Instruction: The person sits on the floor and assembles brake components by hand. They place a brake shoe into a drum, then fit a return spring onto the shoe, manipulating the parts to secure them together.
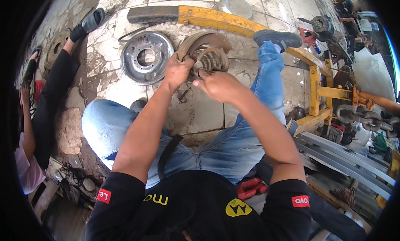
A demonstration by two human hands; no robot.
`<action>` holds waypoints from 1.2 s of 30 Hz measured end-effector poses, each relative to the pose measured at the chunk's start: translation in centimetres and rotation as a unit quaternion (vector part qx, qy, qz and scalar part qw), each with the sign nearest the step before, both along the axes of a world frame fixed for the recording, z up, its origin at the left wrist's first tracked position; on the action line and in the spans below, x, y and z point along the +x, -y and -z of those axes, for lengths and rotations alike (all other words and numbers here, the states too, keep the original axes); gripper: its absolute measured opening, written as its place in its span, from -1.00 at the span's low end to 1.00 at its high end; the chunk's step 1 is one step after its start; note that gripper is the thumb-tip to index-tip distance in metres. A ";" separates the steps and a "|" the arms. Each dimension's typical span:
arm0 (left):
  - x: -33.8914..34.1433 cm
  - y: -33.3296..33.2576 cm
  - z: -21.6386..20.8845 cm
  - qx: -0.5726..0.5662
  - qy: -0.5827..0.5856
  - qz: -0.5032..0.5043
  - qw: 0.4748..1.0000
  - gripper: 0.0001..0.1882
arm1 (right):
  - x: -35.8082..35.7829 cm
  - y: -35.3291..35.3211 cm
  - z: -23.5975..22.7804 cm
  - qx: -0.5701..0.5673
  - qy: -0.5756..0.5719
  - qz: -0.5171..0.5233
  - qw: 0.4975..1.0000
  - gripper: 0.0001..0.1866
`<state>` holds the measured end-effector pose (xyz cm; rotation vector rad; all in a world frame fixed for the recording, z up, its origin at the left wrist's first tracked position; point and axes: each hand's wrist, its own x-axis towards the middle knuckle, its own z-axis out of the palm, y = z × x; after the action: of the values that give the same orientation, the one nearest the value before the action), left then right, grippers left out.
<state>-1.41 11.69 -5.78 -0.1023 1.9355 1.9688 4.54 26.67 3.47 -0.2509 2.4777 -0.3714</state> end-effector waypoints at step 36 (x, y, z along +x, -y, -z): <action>-0.2 -1.6 0.0 0.031 -0.018 0.000 0.999 -0.55 | -0.4 -2.8 -0.3 0.178 -0.113 -0.223 0.952 0.00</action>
<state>-1.58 13.29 -5.77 -0.0495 1.8952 2.0415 4.14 29.43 3.78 -0.7141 2.5528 0.3074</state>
